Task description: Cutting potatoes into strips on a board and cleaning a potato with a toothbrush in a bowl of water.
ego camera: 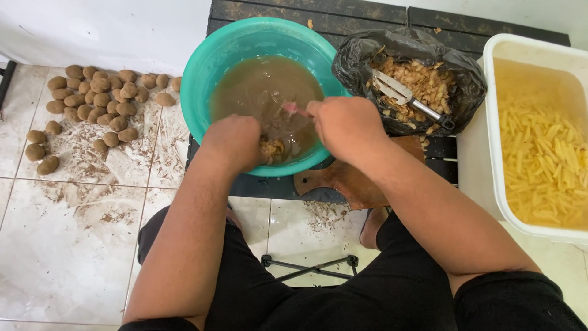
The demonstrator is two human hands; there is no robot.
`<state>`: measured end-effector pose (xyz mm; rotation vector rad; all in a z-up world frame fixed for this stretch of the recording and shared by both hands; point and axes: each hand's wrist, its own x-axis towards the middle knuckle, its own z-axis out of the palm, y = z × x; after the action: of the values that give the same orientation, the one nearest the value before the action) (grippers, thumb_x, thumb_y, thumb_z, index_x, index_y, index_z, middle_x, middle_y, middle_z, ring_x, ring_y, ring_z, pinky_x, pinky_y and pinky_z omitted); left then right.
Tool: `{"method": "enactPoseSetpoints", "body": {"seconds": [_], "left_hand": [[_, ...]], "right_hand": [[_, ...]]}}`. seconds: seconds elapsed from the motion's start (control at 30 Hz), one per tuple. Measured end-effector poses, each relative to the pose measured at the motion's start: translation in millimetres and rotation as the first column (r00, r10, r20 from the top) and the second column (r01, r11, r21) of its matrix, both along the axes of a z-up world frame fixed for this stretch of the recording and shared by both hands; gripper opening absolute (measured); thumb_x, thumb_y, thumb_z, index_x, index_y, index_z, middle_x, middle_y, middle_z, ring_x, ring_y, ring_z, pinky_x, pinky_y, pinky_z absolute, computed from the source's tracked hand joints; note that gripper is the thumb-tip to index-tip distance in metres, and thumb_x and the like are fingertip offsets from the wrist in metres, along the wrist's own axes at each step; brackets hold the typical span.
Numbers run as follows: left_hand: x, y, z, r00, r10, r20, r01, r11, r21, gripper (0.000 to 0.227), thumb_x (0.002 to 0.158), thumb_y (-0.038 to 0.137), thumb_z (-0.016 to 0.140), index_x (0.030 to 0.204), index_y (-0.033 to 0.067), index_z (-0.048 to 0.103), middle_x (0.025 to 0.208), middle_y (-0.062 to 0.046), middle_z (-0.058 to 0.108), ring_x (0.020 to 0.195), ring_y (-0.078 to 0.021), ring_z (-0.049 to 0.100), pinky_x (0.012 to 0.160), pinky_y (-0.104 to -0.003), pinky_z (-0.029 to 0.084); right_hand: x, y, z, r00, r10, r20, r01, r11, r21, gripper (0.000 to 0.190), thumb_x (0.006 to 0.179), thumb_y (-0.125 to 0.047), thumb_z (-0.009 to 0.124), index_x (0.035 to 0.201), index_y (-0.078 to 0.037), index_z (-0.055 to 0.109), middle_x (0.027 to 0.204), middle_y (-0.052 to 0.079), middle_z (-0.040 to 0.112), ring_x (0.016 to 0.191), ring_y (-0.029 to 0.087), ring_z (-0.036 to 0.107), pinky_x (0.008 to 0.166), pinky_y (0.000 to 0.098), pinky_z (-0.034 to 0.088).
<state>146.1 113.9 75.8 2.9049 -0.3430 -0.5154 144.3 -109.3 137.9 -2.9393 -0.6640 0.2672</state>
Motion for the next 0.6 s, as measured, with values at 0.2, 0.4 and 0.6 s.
{"method": "enactPoseSetpoints", "body": {"seconds": [0.2,0.4,0.6], "left_hand": [[5,-5,-6,0.999,-0.029,0.015,0.030,0.997,-0.070,0.068,0.068,0.046,0.090,0.121,0.0098,0.066,0.112,-0.018,0.067,0.109,-0.0434,0.070,0.091,-0.060,0.059],[2,-5,4,0.997,0.025,0.066,-0.015,0.989,-0.145,0.062,0.073,0.045,0.089,0.115,0.0063,0.064,0.109,-0.019,0.068,0.104,-0.0424,0.072,0.087,-0.055,0.061],[-3,-10,21,0.988,0.142,0.056,-0.111,0.921,-0.373,0.057,0.088,0.035,0.077,0.126,-0.0023,0.057,0.104,-0.024,0.068,0.104,-0.0440,0.072,0.091,-0.054,0.060]], "right_hand": [[1,-7,5,0.996,0.082,-0.022,-0.081,0.996,0.044,0.021,0.101,-0.018,0.055,0.107,-0.012,0.074,0.081,0.012,0.073,0.077,0.033,0.073,0.067,0.0418,0.058],[-11,-9,11,0.997,0.027,-0.070,-0.011,0.975,0.223,0.033,0.102,-0.017,0.051,0.129,-0.012,0.069,0.091,0.019,0.074,0.082,0.040,0.072,0.072,0.0464,0.058],[-47,-10,-4,0.999,-0.026,0.027,0.015,0.940,0.340,0.049,0.105,-0.019,0.042,0.153,-0.024,0.050,0.103,0.017,0.071,0.088,0.043,0.069,0.072,0.0485,0.057]]}}
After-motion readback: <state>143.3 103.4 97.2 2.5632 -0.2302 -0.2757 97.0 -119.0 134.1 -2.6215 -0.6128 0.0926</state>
